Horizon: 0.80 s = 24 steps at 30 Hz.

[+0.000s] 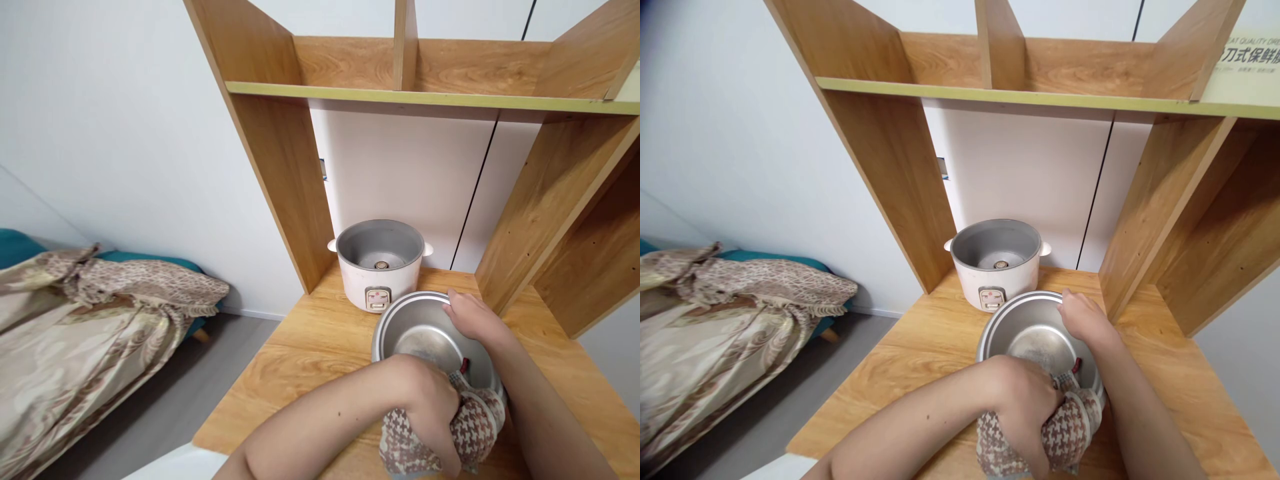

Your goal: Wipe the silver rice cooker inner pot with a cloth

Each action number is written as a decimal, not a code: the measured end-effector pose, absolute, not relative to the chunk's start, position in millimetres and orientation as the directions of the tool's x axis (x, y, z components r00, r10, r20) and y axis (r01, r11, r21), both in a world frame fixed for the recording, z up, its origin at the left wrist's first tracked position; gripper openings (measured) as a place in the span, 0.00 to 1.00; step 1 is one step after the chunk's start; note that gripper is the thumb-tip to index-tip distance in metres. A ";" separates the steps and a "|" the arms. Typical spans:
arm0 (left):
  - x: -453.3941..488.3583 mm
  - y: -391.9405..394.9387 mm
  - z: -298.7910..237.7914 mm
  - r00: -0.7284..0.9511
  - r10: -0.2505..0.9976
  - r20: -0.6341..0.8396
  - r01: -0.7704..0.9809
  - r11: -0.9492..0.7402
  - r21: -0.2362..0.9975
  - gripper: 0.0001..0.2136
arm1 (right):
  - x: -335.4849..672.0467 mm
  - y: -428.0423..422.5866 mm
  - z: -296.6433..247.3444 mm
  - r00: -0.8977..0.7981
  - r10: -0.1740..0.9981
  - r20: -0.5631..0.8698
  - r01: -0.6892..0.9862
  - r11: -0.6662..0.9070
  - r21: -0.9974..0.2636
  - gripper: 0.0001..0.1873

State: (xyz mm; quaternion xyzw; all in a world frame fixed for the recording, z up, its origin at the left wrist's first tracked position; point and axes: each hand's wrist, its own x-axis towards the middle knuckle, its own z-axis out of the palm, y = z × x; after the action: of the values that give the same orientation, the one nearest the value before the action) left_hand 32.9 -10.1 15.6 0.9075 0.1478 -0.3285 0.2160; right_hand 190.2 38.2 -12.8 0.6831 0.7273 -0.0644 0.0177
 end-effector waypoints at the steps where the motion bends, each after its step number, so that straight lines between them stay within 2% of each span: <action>1: 32.7 -10.3 15.8 0.739 0.132 -0.660 0.412 -0.864 0.289 0.34 | 190.2 38.2 -12.8 -0.066 0.991 -0.115 0.996 0.058 -0.069 0.16; 8: 31.7 -9.6 18.5 0.748 0.129 -0.651 0.428 -0.843 0.325 0.35 | 190.2 38.3 -12.6 -0.060 0.991 -0.121 0.996 0.052 -0.069 0.17; 18: 32.7 -12.2 18.9 0.718 0.137 -0.683 0.402 -0.882 0.246 0.36 | 191.4 38.5 -14.3 -0.064 0.991 -0.115 0.995 0.055 -0.081 0.17; 24: 32.9 -11.6 21.6 0.711 0.109 -0.695 0.390 -0.883 0.261 0.38 | 191.0 38.4 -14.8 -0.066 0.992 -0.111 0.995 0.057 -0.083 0.17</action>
State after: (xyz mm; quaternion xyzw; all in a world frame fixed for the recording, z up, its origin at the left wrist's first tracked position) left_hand 32.9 -11.6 21.6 0.9033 0.1380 -0.3545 0.1985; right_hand 191.0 38.4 -14.8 0.6831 0.7270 -0.0684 0.0118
